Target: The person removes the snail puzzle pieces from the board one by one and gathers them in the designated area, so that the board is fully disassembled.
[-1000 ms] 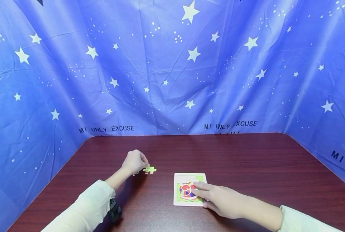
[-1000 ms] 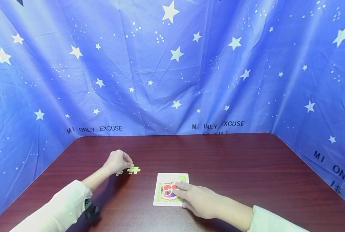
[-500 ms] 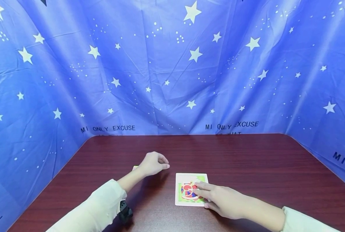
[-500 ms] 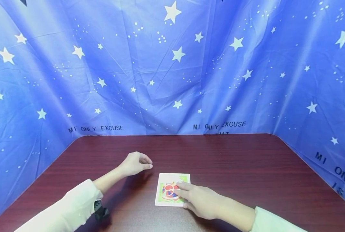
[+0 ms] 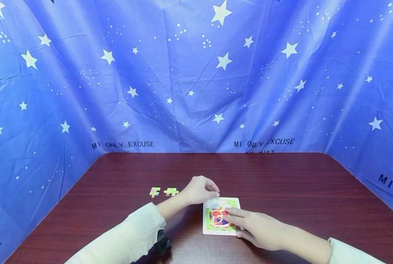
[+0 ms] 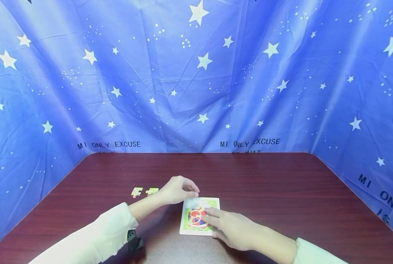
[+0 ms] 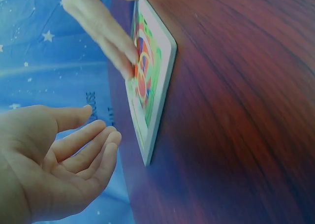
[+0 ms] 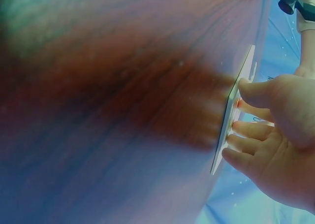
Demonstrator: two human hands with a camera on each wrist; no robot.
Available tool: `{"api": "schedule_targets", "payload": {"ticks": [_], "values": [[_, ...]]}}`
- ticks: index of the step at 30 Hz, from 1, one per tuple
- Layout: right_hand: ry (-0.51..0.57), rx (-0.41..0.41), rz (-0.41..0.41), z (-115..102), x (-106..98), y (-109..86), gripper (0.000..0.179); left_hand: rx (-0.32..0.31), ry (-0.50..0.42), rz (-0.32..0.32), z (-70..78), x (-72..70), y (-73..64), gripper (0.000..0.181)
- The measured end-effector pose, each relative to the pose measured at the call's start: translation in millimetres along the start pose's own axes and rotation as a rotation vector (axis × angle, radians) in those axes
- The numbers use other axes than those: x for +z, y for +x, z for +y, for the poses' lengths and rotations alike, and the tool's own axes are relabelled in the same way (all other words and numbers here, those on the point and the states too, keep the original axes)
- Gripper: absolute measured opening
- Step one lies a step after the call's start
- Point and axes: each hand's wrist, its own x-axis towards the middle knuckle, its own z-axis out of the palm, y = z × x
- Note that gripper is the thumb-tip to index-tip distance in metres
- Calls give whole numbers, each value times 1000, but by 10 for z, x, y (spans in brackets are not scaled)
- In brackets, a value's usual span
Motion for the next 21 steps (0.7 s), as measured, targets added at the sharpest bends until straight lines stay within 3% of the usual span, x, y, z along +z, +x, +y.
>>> {"api": "schedule_targets", "payload": {"ticks": [9,15,21], "values": [[29,-10,-6,-26,0,-36,47,-9,-20,-46,146,185,38,7],[-21,-83,27,-56,34,-52,45,-72,-61,-76,162,243,7,9],[1,-115,31,-36,28,-49,43,-114,-77,-64,174,280,5,12]]}}
